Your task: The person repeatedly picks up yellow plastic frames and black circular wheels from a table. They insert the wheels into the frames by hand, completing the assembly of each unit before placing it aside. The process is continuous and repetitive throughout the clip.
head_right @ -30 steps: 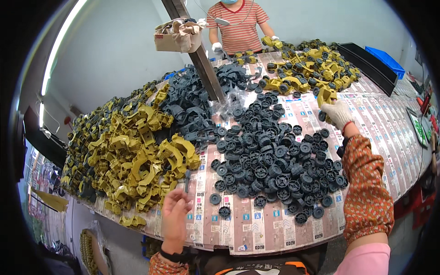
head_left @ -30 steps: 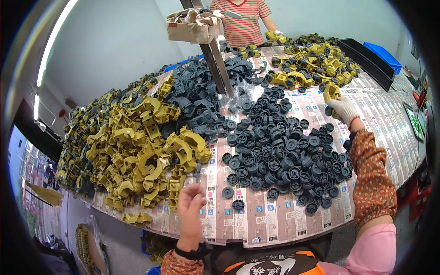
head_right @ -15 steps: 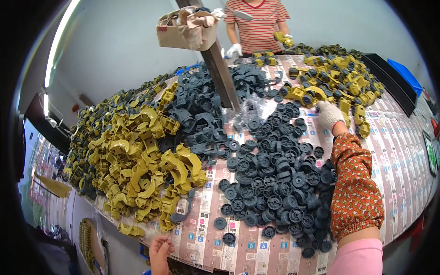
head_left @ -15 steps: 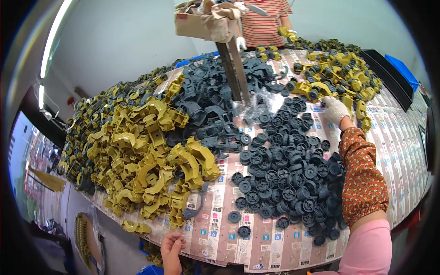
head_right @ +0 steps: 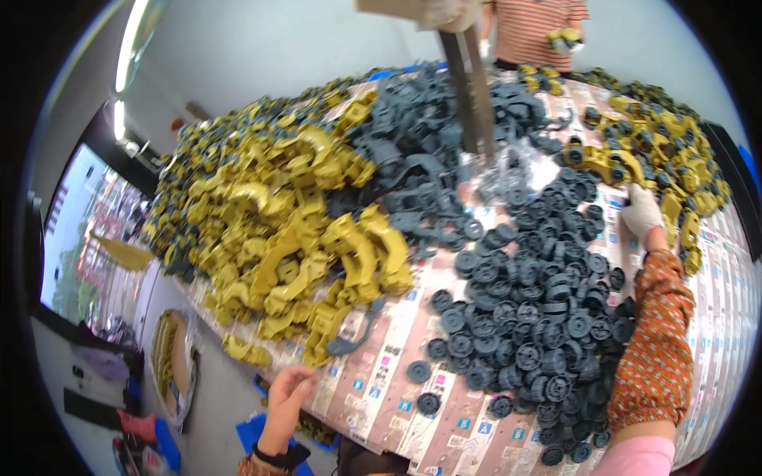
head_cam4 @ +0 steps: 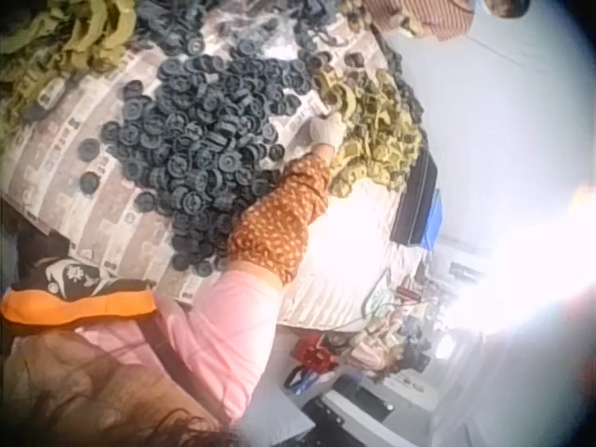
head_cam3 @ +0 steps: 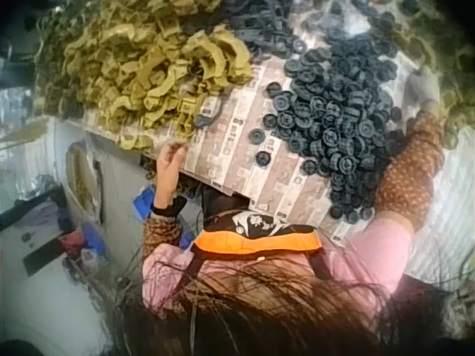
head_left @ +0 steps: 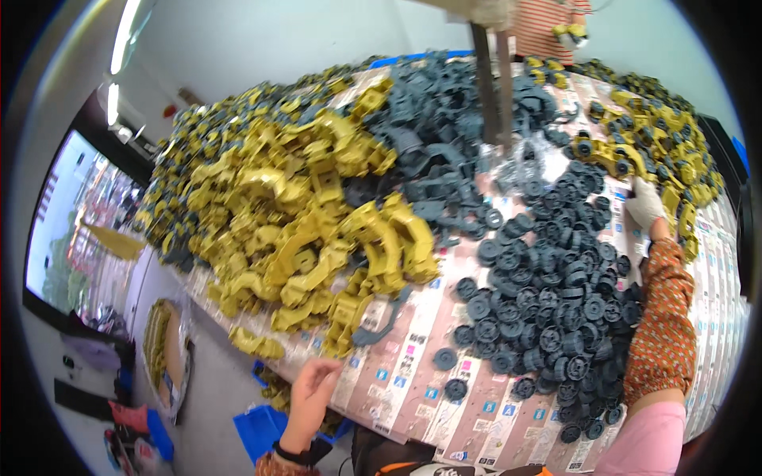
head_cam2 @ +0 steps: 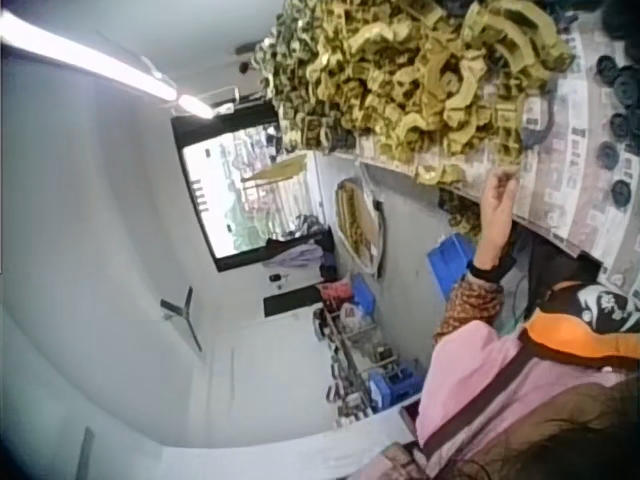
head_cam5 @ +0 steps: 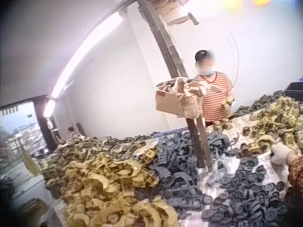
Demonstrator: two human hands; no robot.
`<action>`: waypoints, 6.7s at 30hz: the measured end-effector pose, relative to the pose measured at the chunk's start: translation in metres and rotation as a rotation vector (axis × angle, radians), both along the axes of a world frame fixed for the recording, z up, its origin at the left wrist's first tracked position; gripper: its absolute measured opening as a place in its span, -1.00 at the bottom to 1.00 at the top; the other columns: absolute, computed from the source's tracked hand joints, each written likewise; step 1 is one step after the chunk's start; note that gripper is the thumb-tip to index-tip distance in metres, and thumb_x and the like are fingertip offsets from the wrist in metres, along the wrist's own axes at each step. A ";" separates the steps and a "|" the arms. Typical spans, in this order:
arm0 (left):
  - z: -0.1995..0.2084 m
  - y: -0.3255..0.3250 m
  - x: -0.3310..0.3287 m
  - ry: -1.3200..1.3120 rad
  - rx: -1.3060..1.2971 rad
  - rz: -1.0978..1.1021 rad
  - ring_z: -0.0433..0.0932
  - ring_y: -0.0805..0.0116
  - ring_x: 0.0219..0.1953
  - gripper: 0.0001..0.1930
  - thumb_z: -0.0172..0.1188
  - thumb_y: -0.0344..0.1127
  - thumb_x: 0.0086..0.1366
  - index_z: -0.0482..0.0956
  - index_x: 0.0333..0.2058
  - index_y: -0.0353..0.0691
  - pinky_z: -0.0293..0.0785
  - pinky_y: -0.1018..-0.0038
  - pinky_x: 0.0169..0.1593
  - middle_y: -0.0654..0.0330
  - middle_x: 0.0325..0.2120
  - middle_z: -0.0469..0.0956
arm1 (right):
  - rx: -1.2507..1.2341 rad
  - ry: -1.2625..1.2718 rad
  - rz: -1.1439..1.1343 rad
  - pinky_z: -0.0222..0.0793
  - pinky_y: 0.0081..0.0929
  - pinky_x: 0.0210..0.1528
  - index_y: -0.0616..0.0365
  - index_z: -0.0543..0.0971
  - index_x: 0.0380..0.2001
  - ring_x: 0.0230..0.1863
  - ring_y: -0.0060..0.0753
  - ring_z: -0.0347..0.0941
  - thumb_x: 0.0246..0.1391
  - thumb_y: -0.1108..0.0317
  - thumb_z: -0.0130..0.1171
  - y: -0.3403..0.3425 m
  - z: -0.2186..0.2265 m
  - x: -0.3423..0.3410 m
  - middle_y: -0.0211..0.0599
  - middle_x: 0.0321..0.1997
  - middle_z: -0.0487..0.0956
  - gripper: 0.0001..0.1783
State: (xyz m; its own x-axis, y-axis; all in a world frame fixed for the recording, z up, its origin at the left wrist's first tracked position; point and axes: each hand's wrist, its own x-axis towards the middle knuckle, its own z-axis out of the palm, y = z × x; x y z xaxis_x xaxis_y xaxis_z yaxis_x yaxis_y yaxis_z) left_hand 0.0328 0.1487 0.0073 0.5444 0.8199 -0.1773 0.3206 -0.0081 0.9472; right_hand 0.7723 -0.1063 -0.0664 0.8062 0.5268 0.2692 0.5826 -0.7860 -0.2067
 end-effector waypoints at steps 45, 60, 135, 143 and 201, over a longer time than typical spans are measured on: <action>-0.031 0.029 0.244 0.647 1.135 -0.237 0.52 -0.10 0.17 -0.62 0.31 -0.08 0.29 0.48 0.00 -0.07 0.07 -0.63 0.26 0.07 0.02 0.56 | 0.394 0.698 0.537 0.57 -0.23 -0.05 0.23 0.64 -0.04 -0.14 0.03 0.67 0.22 0.44 0.23 -0.097 0.103 -0.535 -0.01 -0.22 0.69 -0.74; 0.016 -0.096 0.129 0.094 1.052 -0.530 0.54 0.00 -0.14 -0.77 0.23 -0.40 0.32 0.49 -0.06 -0.19 0.38 0.12 0.01 0.08 -0.33 0.53 | 0.604 0.866 0.225 0.55 -0.26 -0.09 0.24 0.63 0.00 -0.22 -0.10 0.68 0.25 0.44 0.21 -0.105 0.097 -0.534 -0.03 -0.24 0.69 -0.73; -0.030 -0.180 0.098 -0.243 -0.842 -0.562 0.64 0.33 0.04 -0.43 0.28 -0.24 0.49 0.25 0.35 -0.07 0.72 0.33 0.01 0.18 0.07 0.53 | 0.107 0.116 0.015 0.48 -0.04 -0.17 0.12 0.61 -0.02 -0.18 0.12 0.56 0.03 0.43 0.39 -0.157 0.072 -0.516 -0.09 -0.19 0.55 -0.61; -0.033 -0.182 0.095 -0.364 -0.911 -0.441 0.63 0.41 -0.05 -0.50 0.29 -0.25 0.49 0.27 0.27 -0.09 0.71 0.40 -0.07 0.24 0.00 0.51 | 0.427 0.286 0.074 0.52 -0.15 -0.16 0.16 0.56 -0.11 -0.22 0.04 0.61 0.11 0.48 0.34 -0.146 0.067 -0.530 -0.08 -0.21 0.59 -0.73; -0.021 -0.194 0.114 -0.355 -0.964 -0.645 0.63 -0.17 0.15 -0.26 0.24 -0.11 0.50 0.06 0.51 0.03 0.72 -0.01 0.09 -0.11 0.23 0.47 | 0.340 0.135 -0.071 0.49 -0.15 -0.09 0.17 0.63 -0.09 -0.14 0.02 0.58 0.07 0.46 0.35 -0.194 0.084 -0.511 -0.08 -0.19 0.59 -0.70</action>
State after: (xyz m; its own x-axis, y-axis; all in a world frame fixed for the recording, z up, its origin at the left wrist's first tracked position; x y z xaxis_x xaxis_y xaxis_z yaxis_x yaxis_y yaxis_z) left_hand 0.1472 -0.0458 -0.0139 0.9463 -0.0059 -0.3231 0.2389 0.6864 0.6869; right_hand 0.2614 -0.3006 0.0176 0.8777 0.3675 0.3075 0.4788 -0.6966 -0.5343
